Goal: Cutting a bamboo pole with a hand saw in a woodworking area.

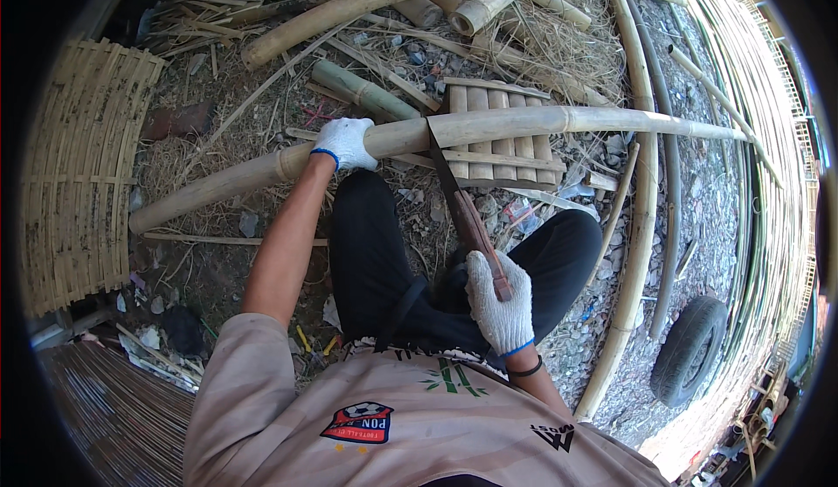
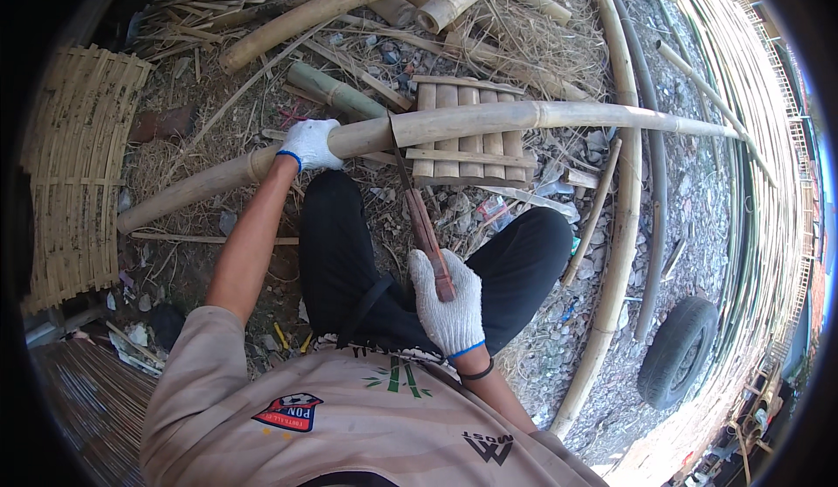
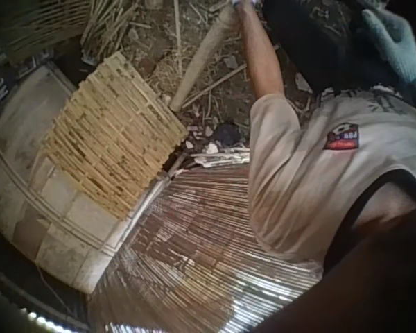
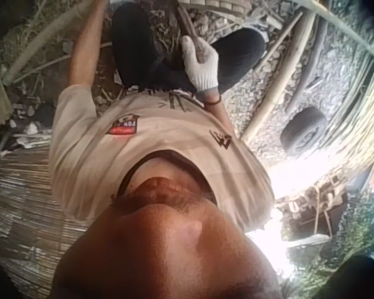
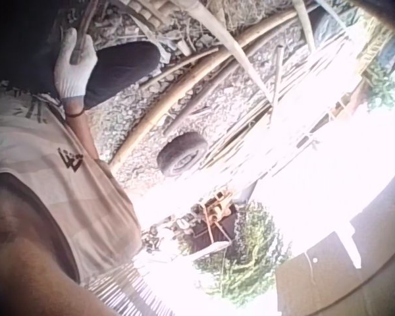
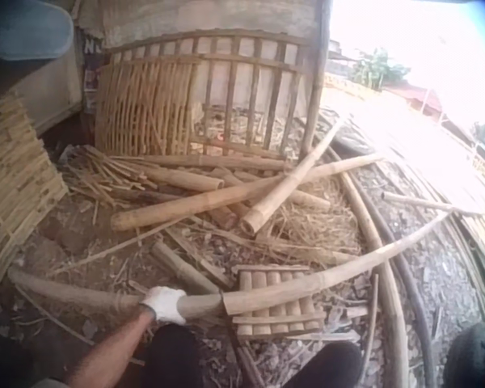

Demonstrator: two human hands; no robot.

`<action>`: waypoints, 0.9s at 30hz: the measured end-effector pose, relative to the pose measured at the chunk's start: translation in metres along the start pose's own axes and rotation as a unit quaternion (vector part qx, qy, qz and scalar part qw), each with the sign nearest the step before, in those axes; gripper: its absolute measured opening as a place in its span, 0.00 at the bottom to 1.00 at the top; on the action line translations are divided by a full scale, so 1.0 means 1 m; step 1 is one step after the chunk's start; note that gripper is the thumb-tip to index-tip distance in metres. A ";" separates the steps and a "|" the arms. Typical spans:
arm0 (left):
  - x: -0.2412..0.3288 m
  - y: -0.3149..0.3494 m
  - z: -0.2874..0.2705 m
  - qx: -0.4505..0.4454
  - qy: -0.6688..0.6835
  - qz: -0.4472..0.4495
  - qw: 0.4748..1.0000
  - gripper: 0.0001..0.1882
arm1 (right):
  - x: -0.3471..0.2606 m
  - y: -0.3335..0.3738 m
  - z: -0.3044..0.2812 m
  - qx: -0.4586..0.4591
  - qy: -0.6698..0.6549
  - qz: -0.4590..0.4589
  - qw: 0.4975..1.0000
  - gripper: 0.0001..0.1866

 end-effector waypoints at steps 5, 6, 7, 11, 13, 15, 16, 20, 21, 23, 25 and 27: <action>0.000 0.004 -0.005 0.021 -0.007 0.003 1.000 0.32 | -0.016 -0.093 0.045 0.033 0.051 -0.079 0.995 0.24; 0.011 -0.007 -0.004 0.021 -0.007 0.016 1.000 0.32 | -0.009 -0.121 0.049 0.065 0.053 -0.104 0.991 0.24; 0.016 -0.015 -0.003 0.021 -0.010 0.023 0.999 0.32 | -0.003 -0.138 0.052 0.092 0.053 -0.132 0.986 0.25; -0.002 0.010 0.004 0.018 0.006 -0.016 1.000 0.30 | -0.011 -0.090 0.045 0.014 0.055 -0.029 0.998 0.24; -0.003 0.017 -0.002 0.022 -0.004 -0.020 1.000 0.30 | 0.000 -0.057 0.032 0.005 0.037 -0.042 0.998 0.23; -0.006 0.020 -0.002 0.018 -0.004 -0.026 0.999 0.29 | 0.005 -0.074 0.045 0.021 0.009 -0.074 0.997 0.21; -0.005 0.016 -0.003 0.033 -0.007 -0.012 0.999 0.29 | -0.010 -0.101 0.054 0.028 0.068 -0.065 0.995 0.21; 0.009 -0.022 -0.010 0.038 -0.021 0.015 0.999 0.30 | -0.025 -0.177 0.060 0.087 0.082 -0.153 0.981 0.29; 0.012 -0.013 -0.002 0.022 -0.022 0.009 0.999 0.30 | -0.015 -0.165 0.053 0.071 0.098 -0.158 0.980 0.28; -0.005 0.009 0.003 0.027 -0.012 -0.025 0.999 0.30 | -0.003 -0.101 0.050 0.042 0.108 -0.095 0.989 0.23; -0.011 0.019 -0.003 0.021 -0.007 -0.015 1.000 0.31 | 0.012 -0.045 0.036 0.019 0.054 -0.064 0.996 0.18; -0.006 0.017 -0.003 0.032 -0.008 -0.015 0.999 0.32 | 0.018 -0.051 0.033 0.016 0.007 -0.070 0.997 0.18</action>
Point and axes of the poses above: each hand's wrist, its own y-axis away from the middle knuckle, its own z-axis out of the palm, x = y × z, the point moved 3 cm from there along -y, towards the middle knuckle, and after that the axes turned 11 degrees about z, right-handed, at the moved point
